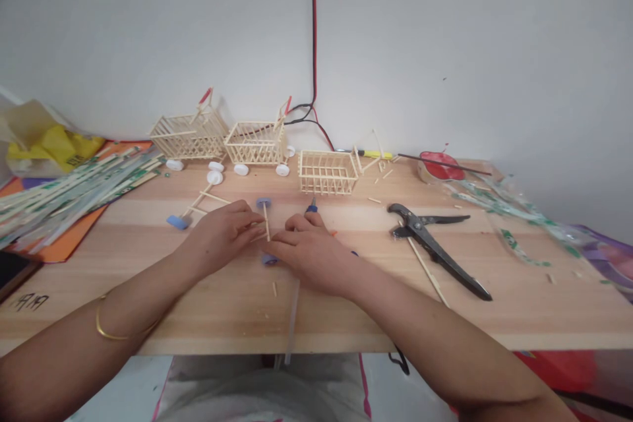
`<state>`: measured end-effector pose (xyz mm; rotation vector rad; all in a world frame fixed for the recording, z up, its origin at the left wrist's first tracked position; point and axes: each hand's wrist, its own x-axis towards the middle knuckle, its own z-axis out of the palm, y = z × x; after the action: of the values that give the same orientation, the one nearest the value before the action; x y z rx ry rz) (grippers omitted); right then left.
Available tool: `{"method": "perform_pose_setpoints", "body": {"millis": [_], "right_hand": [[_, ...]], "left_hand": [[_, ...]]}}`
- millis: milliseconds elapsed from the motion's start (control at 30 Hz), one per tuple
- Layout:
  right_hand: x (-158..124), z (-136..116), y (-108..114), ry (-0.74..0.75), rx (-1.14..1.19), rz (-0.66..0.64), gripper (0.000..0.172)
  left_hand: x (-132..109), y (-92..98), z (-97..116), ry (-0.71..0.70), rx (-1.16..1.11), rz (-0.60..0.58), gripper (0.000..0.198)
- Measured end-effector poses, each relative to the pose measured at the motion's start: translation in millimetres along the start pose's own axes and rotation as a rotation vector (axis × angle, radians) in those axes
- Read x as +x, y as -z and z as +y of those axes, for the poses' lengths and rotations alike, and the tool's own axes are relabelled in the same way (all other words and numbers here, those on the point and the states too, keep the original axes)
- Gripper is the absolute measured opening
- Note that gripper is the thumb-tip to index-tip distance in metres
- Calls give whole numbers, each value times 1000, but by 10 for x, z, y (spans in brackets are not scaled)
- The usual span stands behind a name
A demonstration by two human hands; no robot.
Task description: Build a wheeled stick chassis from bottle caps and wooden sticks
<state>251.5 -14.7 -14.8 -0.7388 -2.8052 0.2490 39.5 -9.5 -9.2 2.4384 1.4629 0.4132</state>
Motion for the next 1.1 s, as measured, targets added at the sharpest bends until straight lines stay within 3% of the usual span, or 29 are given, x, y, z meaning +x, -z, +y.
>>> {"method": "perform_pose_setpoints", "body": {"millis": [400,1100], "right_hand": [[-17,1,-2,0,-12,10,21],[4,-5,6,0,-35,2,21]], "left_hand": [[5,-6,-7,1,11,21,16],[12,-6,11,26,18,-40,17]]}}
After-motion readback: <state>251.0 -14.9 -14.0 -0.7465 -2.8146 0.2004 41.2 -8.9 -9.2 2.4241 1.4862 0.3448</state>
